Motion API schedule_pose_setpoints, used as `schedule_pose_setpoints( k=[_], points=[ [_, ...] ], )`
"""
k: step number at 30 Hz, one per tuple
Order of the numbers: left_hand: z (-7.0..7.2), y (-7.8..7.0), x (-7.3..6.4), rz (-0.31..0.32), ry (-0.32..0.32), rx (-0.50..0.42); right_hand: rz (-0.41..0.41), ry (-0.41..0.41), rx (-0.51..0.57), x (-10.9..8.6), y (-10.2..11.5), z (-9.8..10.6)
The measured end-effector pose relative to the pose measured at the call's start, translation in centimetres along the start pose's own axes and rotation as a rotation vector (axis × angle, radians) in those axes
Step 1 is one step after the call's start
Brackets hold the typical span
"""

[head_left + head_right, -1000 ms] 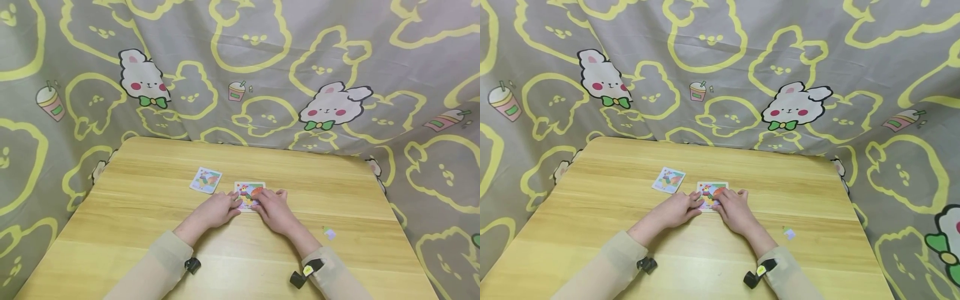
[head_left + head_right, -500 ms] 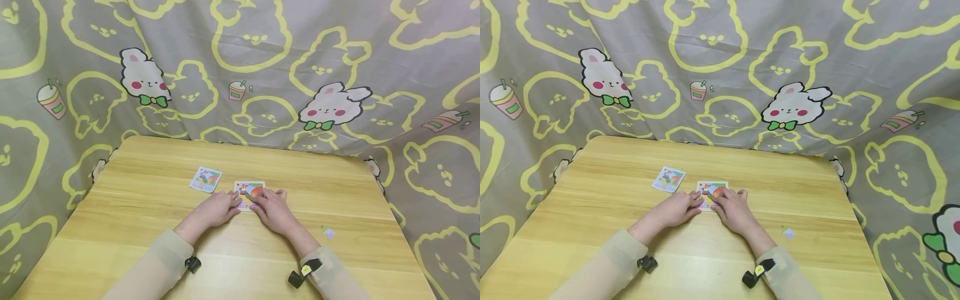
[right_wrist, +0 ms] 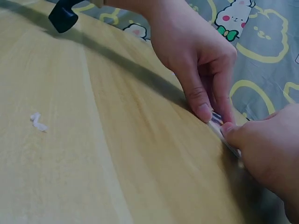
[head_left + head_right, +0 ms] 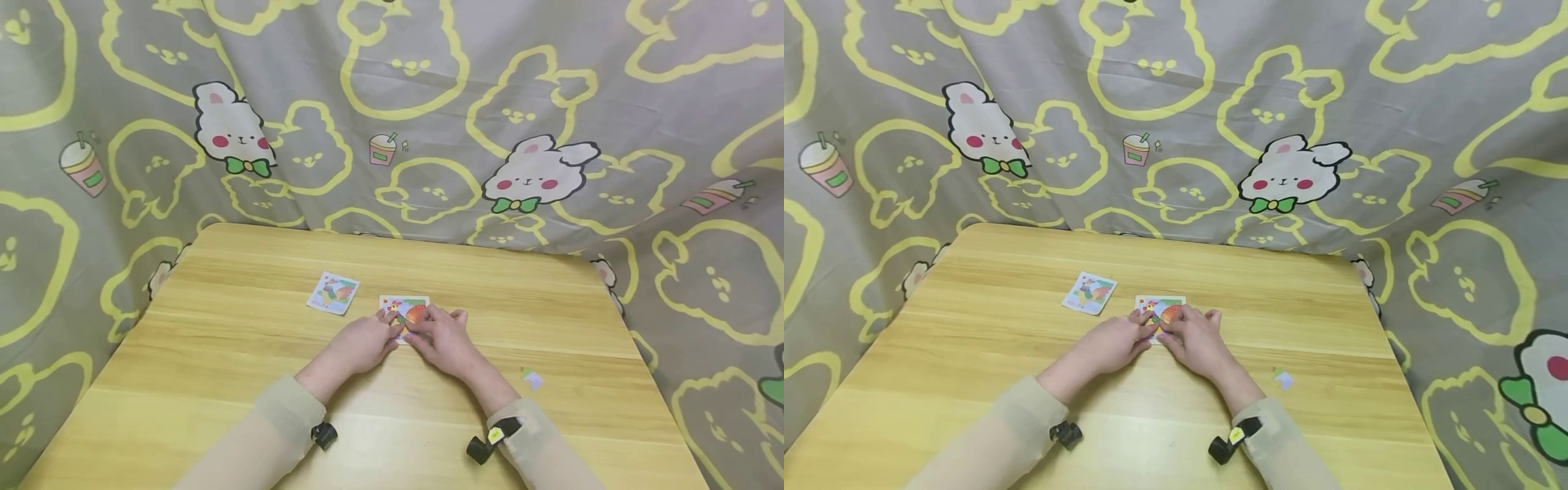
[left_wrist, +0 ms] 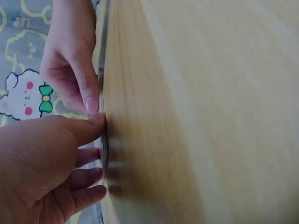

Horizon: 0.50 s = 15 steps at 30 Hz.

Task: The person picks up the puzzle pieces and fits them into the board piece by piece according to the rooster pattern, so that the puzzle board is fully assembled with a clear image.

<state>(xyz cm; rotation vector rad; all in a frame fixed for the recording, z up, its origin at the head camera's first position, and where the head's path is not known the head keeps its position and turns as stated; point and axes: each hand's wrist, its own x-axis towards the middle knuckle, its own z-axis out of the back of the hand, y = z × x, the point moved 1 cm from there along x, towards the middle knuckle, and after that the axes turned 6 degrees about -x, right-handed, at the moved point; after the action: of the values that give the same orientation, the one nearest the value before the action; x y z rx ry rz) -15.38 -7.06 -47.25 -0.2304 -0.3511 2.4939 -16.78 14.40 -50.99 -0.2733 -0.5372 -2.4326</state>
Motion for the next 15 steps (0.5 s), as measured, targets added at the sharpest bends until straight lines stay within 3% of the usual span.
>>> schedule_pose_setpoints(
  k=[6, 15],
  points=[
    [0.1, 0.0, 0.0, 0.025, 0.001, -0.048, 0.002, 0.039, 0.037, 0.1, -0.2, 0.9],
    [0.1, 0.3, 0.1, 0.017, 0.007, -0.079, -0.16, 0.111, 0.117, 0.5, -0.2, 1.2]
  ],
)
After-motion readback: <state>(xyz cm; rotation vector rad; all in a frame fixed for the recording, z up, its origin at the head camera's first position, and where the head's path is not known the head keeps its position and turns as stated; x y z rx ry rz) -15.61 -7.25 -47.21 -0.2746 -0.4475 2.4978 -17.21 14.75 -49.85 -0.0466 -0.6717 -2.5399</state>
